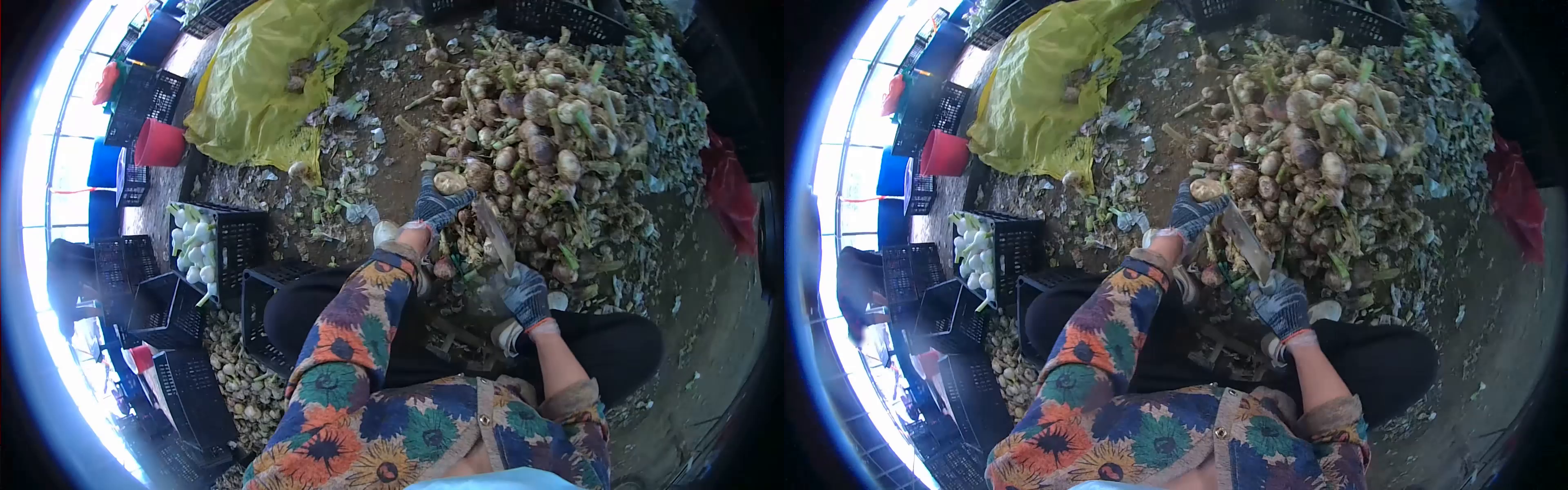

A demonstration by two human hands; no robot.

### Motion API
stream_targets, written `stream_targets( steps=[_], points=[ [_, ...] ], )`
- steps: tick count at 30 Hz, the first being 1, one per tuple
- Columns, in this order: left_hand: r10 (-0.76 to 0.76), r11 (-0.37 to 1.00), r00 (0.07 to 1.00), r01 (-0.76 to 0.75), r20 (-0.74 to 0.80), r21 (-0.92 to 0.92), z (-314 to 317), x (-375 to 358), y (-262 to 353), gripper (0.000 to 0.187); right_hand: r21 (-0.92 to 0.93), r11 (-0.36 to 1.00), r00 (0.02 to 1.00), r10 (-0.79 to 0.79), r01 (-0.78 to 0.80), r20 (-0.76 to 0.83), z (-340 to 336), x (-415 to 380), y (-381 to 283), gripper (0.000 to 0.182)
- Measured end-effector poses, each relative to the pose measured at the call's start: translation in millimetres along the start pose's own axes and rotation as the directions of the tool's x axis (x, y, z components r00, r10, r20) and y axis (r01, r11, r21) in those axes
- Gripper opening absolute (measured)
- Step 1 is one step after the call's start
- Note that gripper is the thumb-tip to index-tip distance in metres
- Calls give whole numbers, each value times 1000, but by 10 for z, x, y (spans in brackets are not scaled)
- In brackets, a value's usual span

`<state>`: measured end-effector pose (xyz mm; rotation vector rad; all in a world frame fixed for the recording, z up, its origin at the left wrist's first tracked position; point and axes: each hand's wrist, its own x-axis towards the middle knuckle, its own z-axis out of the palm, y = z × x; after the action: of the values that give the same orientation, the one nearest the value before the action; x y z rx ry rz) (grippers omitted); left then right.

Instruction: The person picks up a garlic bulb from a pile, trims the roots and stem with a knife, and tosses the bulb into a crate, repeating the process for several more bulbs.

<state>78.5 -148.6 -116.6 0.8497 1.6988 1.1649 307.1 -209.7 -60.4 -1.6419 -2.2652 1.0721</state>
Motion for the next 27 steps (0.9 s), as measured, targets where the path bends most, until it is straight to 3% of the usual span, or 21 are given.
stream_targets(
  steps=[3, 4, 6, 8, 9, 10, 14, 19, 23, 25, 26, 27],
  points=[
    [230, 972, 945, -211, 231, -104, -33, -74, 29, 70, -6, 995, 984, -98, 99, -146, -211, -41, -20, 31],
    [268, 952, 937, -222, 223, -209, -26, -238, 161, 75, -40, 992, 988, -120, 116, -94, -399, -64, -184, 31],
    [205, 979, 911, -195, 357, -65, -169, -670, 517, 72, -122, 975, 975, -198, 186, -99, -492, -99, -218, 31],
    [461, 870, 788, -492, 408, -31, -233, -734, 325, 76, -173, 948, 953, -286, 266, -104, -590, -160, -298, 30],
    [479, 862, 766, -502, 428, -66, -228, -799, 293, 74, -201, 938, 950, -303, 284, -75, -600, -185, -313, 30],
    [465, 879, 767, -461, 442, -124, -231, -862, 287, 73, -229, 925, 946, -321, 303, -46, -604, -198, -324, 31],
    [238, 917, 825, -17, 513, -397, -150, -1016, 190, 66, -290, 891, 932, -361, 350, 18, -693, -291, -435, 29],
    [146, 836, 807, 208, 572, -507, -164, -1050, 65, 58, -260, 909, 946, -311, 325, 95, -703, -323, -523, 30],
    [139, 834, 812, 212, 566, -509, -170, -1003, -60, 52, -289, 904, 946, -277, 316, 169, -634, -260, -455, 32],
    [176, 867, 835, 120, 521, -484, -76, -956, -130, 55, -306, 904, 949, -251, 300, 191, -613, -217, -395, 34],
    [236, 903, 867, -29, 438, -428, 92, -881, -350, 56, -316, 902, 950, -237, 293, 204, -612, -183, -345, 35],
    [274, 900, 865, -76, 420, -430, 109, -878, -405, 57, -323, 903, 950, -221, 284, 220, -602, -177, -325, 37]
  ],
)
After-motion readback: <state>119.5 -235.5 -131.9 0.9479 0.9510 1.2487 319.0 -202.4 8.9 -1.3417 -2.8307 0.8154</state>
